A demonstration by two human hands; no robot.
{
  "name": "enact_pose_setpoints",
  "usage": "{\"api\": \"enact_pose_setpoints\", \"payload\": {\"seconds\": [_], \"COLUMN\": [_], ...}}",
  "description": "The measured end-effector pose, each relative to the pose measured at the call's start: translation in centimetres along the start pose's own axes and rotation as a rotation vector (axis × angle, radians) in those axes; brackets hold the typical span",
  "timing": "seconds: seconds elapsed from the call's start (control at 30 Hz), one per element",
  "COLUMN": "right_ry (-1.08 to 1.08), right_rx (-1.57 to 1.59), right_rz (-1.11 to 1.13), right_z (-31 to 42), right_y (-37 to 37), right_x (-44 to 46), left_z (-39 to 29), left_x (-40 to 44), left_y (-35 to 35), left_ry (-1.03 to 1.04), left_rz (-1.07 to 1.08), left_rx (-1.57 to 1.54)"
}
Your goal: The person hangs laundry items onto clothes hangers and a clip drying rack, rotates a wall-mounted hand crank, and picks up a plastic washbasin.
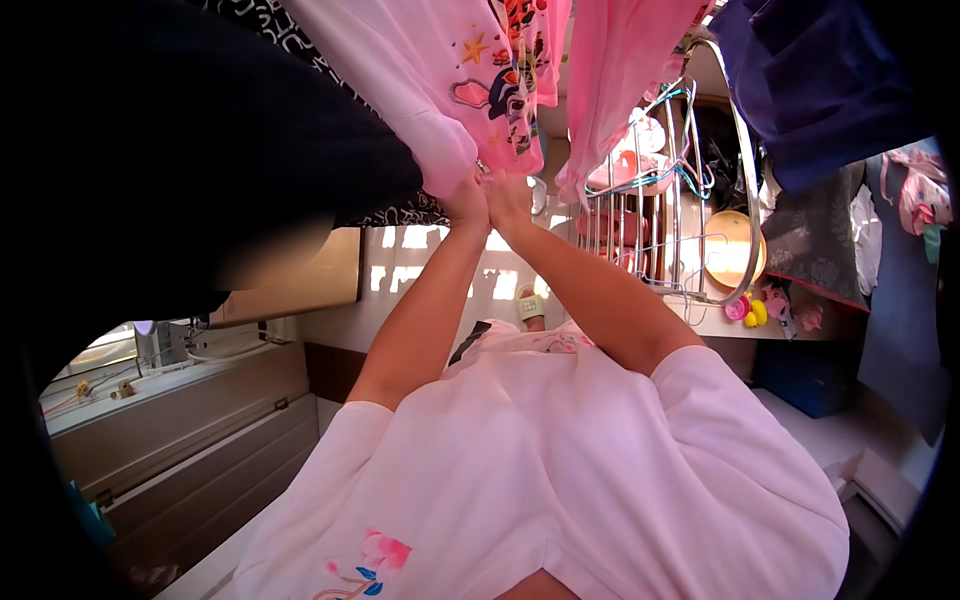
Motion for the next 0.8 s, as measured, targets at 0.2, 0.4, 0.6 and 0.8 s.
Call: {"api": "enact_pose_setpoints", "payload": {"seconds": [0.2,0.4,0.6,0.8], "right_ry": [0.094,-0.126,0.149,0.034], "right_rx": [0.036,-0.170,0.090,-0.072], "right_rz": [-0.050,0.037,0.003,-0.010], "right_z": [0.2,-1.6,-0.9,-2.5], "right_y": [0.0,0.2,-1.0,-0.7], "right_x": [-0.4,0.2,-1.0,-0.4], "left_z": [-0.6,-0.9,-2.1,-1.0], "left_x": [-0.1,-0.9,-2.5,-2.4], "left_y": [0.1,0.0,0.4,0.6], "left_ry": [-0.136,-0.253,-0.317,-0.276], "left_rz": [-0.001,0.071,0.026,0.022], "left_rx": [-0.102,-0.237,-0.207,-0.183]}}
Point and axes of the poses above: each hand's wrist, its own x-axis towards the middle knuckle, its own y-axis out of the palm, z = x × y, the point moved 1 cm from there along x, towards the middle knuckle, and after that the axes turned 7 degrees about x, right-handed, at the moved point
